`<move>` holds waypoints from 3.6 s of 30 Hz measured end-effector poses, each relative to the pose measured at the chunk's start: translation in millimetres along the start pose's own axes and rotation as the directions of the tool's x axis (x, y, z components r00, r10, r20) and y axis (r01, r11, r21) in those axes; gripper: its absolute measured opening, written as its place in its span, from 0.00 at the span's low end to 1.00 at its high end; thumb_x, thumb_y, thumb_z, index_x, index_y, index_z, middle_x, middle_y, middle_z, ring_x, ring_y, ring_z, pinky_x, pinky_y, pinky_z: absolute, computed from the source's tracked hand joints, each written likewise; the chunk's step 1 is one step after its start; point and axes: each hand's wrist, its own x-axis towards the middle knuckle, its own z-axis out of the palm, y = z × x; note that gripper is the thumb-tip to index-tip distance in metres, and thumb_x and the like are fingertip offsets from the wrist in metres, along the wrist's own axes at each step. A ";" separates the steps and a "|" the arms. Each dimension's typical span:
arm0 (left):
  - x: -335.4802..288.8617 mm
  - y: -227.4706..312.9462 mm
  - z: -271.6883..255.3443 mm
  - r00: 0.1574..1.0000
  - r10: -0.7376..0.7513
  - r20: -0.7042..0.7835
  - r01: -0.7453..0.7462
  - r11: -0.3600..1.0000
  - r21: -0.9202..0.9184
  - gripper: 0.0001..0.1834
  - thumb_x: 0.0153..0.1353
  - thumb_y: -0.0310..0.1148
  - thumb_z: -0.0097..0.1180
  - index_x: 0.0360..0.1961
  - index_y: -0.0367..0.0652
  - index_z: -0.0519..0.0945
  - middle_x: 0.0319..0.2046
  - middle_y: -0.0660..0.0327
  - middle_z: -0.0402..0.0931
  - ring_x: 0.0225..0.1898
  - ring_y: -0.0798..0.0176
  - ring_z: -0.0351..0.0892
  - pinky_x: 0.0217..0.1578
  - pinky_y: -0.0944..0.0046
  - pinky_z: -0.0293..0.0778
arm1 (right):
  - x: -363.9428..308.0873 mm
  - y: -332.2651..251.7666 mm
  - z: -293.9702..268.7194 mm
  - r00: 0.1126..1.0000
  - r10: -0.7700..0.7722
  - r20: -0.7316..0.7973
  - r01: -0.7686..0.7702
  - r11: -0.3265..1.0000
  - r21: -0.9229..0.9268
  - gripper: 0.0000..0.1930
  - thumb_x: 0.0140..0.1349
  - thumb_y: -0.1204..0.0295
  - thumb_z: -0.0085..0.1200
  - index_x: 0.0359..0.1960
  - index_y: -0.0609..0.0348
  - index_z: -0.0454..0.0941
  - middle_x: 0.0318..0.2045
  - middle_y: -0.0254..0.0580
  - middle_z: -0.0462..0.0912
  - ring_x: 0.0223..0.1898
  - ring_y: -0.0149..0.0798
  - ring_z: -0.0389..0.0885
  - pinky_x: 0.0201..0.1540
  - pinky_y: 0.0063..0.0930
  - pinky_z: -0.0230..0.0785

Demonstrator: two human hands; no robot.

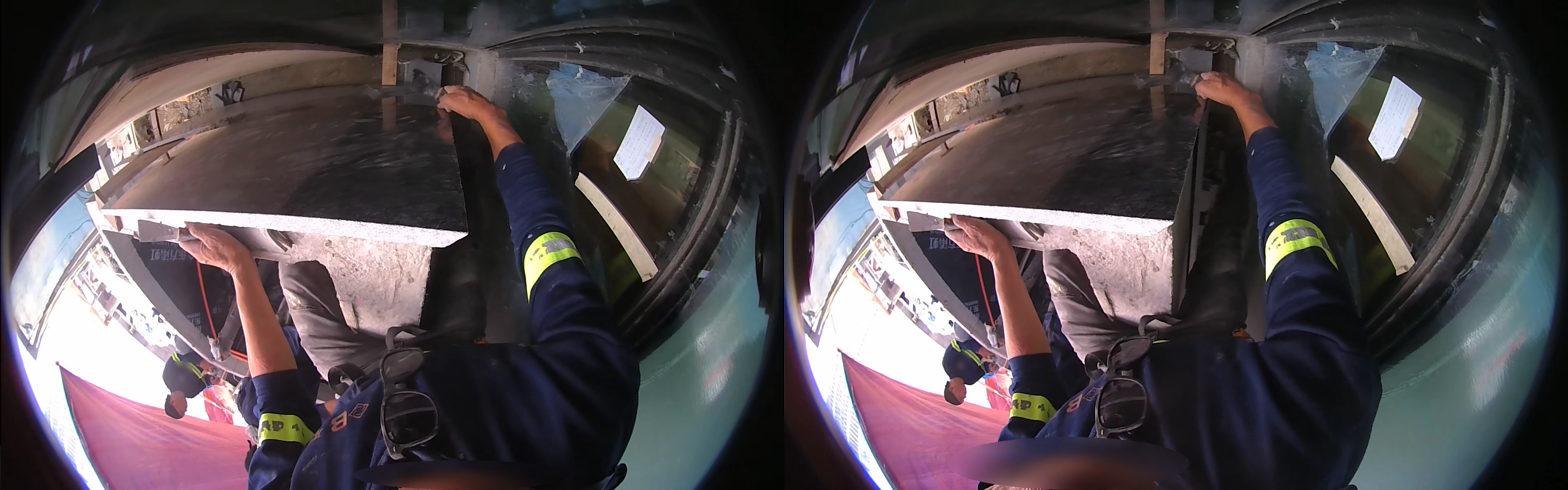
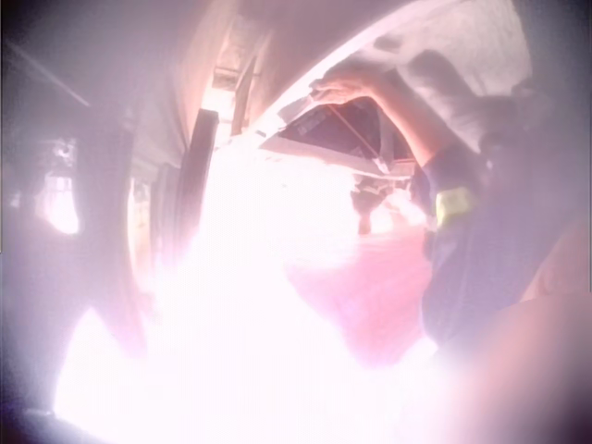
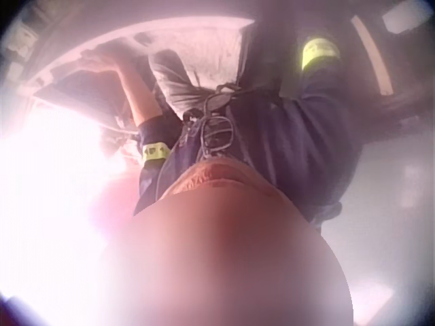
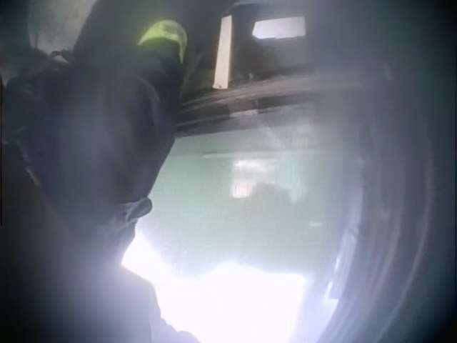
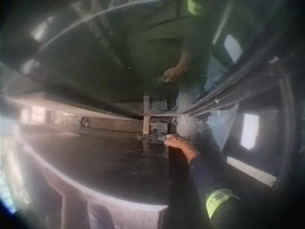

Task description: The person is installing a window frame. They use a trowel to apply sealant or mortar to the frame's edge, then position the frame into the opening. They use a spirit level to check the alignment and make adjustments.

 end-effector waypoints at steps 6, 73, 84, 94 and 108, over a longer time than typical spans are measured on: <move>1.2 -3.9 -2.5 0.994 -0.096 0.051 0.096 0.995 -0.005 0.23 0.83 0.46 0.48 0.56 0.32 0.74 0.35 0.57 0.77 0.36 0.60 0.75 0.41 0.56 0.73 | 21.1 0.2 -1.7 0.986 -0.113 0.123 0.125 0.987 -0.100 0.20 0.64 0.58 0.53 0.44 0.63 0.86 0.64 0.54 0.81 0.65 0.52 0.78 0.64 0.41 0.69; 0.1 -18.1 -6.5 0.998 -0.057 0.028 0.058 0.998 -0.018 0.14 0.84 0.39 0.47 0.49 0.36 0.74 0.37 0.60 0.74 0.38 0.64 0.72 0.45 0.60 0.73 | 90.1 -43.9 -47.1 0.882 0.119 0.455 0.098 0.899 -0.426 0.26 0.52 0.39 0.65 0.24 0.52 0.85 0.22 0.34 0.80 0.26 0.39 0.79 0.31 0.40 0.67; 2.7 -22.4 -7.3 0.997 -0.063 0.048 0.064 0.998 -0.004 0.15 0.85 0.40 0.46 0.49 0.36 0.74 0.38 0.60 0.75 0.39 0.64 0.73 0.45 0.61 0.73 | 76.8 -30.3 -63.9 0.915 0.275 0.295 -0.025 0.769 -0.639 0.31 0.51 0.43 0.64 0.52 0.47 0.91 0.46 0.34 0.90 0.50 0.41 0.87 0.54 0.45 0.74; 0.1 -16.2 -6.5 0.998 -0.009 0.063 0.011 0.999 -0.031 0.14 0.84 0.37 0.45 0.48 0.36 0.75 0.38 0.60 0.76 0.40 0.64 0.75 0.46 0.60 0.75 | 85.9 -14.5 -51.1 0.920 0.165 0.355 0.092 0.791 -0.605 0.29 0.59 0.48 0.56 0.57 0.48 0.89 0.60 0.35 0.87 0.66 0.40 0.79 0.69 0.57 0.64; 1.0 4.5 -0.7 0.972 -0.233 0.006 0.233 0.971 -0.052 0.20 0.79 0.44 0.56 0.50 0.32 0.78 0.39 0.49 0.82 0.40 0.52 0.81 0.47 0.52 0.76 | 20.3 -151.6 -36.5 0.867 -0.438 0.238 0.424 0.899 0.112 0.31 0.76 0.45 0.56 0.68 0.55 0.81 0.60 0.39 0.86 0.61 0.36 0.79 0.66 0.31 0.68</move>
